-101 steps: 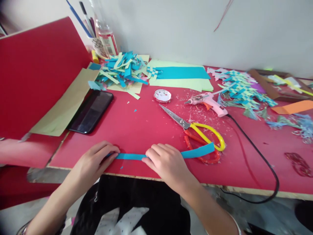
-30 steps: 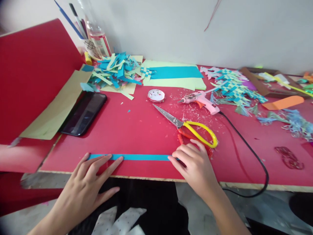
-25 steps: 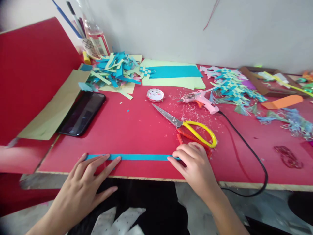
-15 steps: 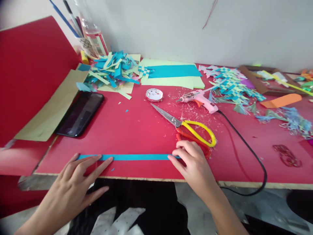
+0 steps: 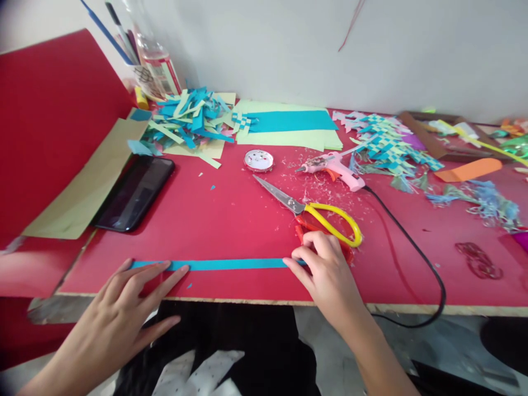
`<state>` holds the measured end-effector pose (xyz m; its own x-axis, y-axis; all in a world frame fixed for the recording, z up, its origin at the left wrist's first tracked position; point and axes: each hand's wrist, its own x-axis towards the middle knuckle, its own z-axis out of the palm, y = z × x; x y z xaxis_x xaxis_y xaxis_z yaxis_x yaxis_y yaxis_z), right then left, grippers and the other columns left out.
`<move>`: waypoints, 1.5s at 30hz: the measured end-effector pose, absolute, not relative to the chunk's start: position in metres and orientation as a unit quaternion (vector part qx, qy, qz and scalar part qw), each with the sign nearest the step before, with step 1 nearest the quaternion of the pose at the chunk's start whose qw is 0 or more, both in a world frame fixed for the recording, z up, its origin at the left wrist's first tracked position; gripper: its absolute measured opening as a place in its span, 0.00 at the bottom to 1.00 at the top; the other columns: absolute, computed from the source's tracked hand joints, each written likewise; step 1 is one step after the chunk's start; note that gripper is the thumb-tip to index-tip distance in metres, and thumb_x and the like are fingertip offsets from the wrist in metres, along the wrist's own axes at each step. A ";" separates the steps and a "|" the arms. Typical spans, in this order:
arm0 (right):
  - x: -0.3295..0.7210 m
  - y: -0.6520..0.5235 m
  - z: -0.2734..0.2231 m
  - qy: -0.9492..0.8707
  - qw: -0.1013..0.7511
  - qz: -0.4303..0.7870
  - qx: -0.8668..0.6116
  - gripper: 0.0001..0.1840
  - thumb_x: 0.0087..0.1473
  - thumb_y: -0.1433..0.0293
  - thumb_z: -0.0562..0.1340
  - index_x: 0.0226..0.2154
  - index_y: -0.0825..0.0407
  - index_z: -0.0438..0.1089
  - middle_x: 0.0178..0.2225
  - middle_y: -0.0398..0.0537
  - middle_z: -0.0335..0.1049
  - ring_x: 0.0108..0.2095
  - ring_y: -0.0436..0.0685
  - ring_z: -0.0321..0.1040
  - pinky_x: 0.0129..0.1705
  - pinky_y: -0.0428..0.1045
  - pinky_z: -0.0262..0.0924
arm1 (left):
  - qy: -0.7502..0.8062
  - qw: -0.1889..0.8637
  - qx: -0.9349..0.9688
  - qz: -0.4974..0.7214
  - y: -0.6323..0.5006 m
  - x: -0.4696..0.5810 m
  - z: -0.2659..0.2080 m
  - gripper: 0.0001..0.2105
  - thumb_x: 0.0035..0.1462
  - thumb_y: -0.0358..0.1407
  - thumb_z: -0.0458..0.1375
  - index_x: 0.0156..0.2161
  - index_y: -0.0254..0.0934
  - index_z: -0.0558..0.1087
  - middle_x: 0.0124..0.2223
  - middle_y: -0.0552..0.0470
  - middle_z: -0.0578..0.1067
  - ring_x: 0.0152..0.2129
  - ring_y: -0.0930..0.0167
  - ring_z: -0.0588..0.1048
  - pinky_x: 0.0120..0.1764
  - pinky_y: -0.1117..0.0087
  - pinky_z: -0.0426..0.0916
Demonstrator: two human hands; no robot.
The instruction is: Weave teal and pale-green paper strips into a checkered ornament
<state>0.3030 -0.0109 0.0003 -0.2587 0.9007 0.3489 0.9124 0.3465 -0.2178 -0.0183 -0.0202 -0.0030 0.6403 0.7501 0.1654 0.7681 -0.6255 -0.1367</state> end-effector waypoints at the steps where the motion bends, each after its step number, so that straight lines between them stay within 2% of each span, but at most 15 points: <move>1: 0.303 -0.011 0.000 -0.791 0.209 -0.017 -0.575 0.09 0.52 0.68 0.57 0.23 0.52 0.64 0.30 0.49 0.58 0.33 0.56 0.58 0.36 0.52 0.55 | -0.421 0.096 -0.901 -0.044 -0.021 -0.018 -0.003 0.32 0.51 0.48 0.53 0.59 0.42 0.52 0.45 0.43 0.68 0.42 0.60 0.67 0.50 0.53 0.57; 7: 0.311 -0.010 -0.003 -0.797 0.200 -0.027 -0.570 0.10 0.52 0.66 0.57 0.23 0.53 0.63 0.30 0.48 0.56 0.32 0.54 0.58 0.34 0.50 0.55 | -0.435 0.090 -0.894 -0.059 -0.022 -0.015 -0.001 0.28 0.53 0.50 0.49 0.58 0.43 0.56 0.45 0.44 0.69 0.42 0.60 0.67 0.51 0.50 0.56; 13: 0.318 -0.011 -0.001 -0.802 0.169 -0.079 -0.568 0.10 0.52 0.65 0.57 0.24 0.53 0.65 0.33 0.50 0.59 0.34 0.56 0.58 0.36 0.52 0.57 | -0.411 0.103 -0.905 -0.041 -0.020 -0.017 0.000 0.31 0.51 0.49 0.53 0.59 0.41 0.54 0.46 0.42 0.69 0.42 0.58 0.67 0.50 0.49 0.56; 16: 0.321 -0.012 0.001 -0.805 0.152 -0.083 -0.568 0.09 0.53 0.66 0.56 0.26 0.54 0.65 0.35 0.52 0.60 0.35 0.57 0.59 0.38 0.53 0.58 | -0.423 0.090 -0.901 -0.046 -0.021 -0.017 0.001 0.29 0.52 0.49 0.52 0.58 0.42 0.56 0.47 0.43 0.69 0.42 0.59 0.67 0.50 0.50 0.57; 20: 0.323 -0.021 0.004 -0.792 0.149 -0.144 -0.574 0.08 0.53 0.70 0.55 0.34 0.53 0.68 0.40 0.55 0.60 0.40 0.60 0.60 0.41 0.55 0.58 | -0.437 0.067 -0.893 -0.078 -0.022 -0.016 0.001 0.26 0.53 0.50 0.49 0.56 0.44 0.58 0.46 0.45 0.70 0.42 0.60 0.67 0.50 0.50 0.57; 24: 0.292 -0.036 0.008 -0.737 0.235 -0.246 -0.584 0.19 0.51 0.75 0.57 0.48 0.54 0.62 0.48 0.58 0.58 0.49 0.64 0.57 0.47 0.57 0.55 | -0.432 0.060 -0.897 -0.074 -0.021 -0.015 0.003 0.27 0.52 0.51 0.50 0.56 0.45 0.59 0.47 0.45 0.69 0.42 0.60 0.67 0.49 0.51 0.58; 25: 0.276 -0.039 0.009 -0.758 0.241 -0.227 -0.562 0.23 0.51 0.74 0.57 0.51 0.55 0.60 0.49 0.58 0.58 0.51 0.64 0.56 0.49 0.57 0.54 | -0.432 0.065 -0.897 -0.071 -0.020 -0.015 0.004 0.28 0.51 0.52 0.50 0.56 0.45 0.59 0.47 0.45 0.69 0.42 0.60 0.67 0.49 0.51 0.58; 27: 0.240 -0.043 0.008 -0.821 0.200 -0.147 -0.514 0.25 0.53 0.68 0.56 0.54 0.55 0.56 0.52 0.56 0.57 0.54 0.62 0.51 0.52 0.56 0.50 | -0.435 0.076 -0.895 -0.068 -0.020 -0.013 0.005 0.29 0.49 0.53 0.52 0.55 0.45 0.60 0.47 0.44 0.69 0.41 0.59 0.67 0.48 0.51 0.58; 30: 0.193 -0.045 0.003 -0.882 0.133 -0.045 -0.449 0.29 0.57 0.58 0.47 0.57 0.55 0.50 0.60 0.47 0.47 0.59 0.59 0.43 0.56 0.56 0.45 | -0.437 0.087 -0.892 -0.076 -0.021 -0.009 0.005 0.29 0.47 0.54 0.53 0.53 0.44 0.63 0.46 0.44 0.69 0.41 0.59 0.67 0.48 0.51 0.58; 33: 0.173 -0.045 -0.002 -0.878 0.107 -0.003 -0.467 0.34 0.58 0.55 0.42 0.59 0.60 0.44 0.61 0.51 0.41 0.60 0.57 0.37 0.57 0.57 0.41 | -0.437 0.096 -0.891 -0.080 -0.021 -0.007 0.005 0.30 0.46 0.54 0.53 0.53 0.43 0.64 0.45 0.44 0.69 0.40 0.59 0.67 0.48 0.50 0.59; 38: 0.186 -0.046 -0.002 -0.865 0.087 0.022 -0.493 0.38 0.55 0.51 0.43 0.60 0.60 0.41 0.62 0.52 0.38 0.61 0.57 0.35 0.57 0.58 0.36 | -0.453 0.090 -0.884 -0.074 -0.021 -0.008 0.004 0.30 0.46 0.54 0.54 0.54 0.44 0.63 0.45 0.45 0.70 0.40 0.60 0.67 0.49 0.51 0.58; 45: 0.220 -0.049 -0.002 -0.839 0.068 -0.017 -0.539 0.34 0.56 0.55 0.45 0.60 0.57 0.42 0.61 0.48 0.40 0.60 0.57 0.38 0.56 0.58 0.36 | -0.441 0.070 -0.891 -0.078 -0.022 -0.017 0.004 0.28 0.50 0.51 0.53 0.55 0.43 0.61 0.49 0.47 0.69 0.43 0.62 0.67 0.50 0.56 0.58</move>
<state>0.2204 -0.0495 -0.0022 -0.4089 0.9029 0.1328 0.9075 0.4176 -0.0453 -0.0172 -0.0216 0.0045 0.5989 0.7751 0.2013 0.7970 -0.6014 -0.0555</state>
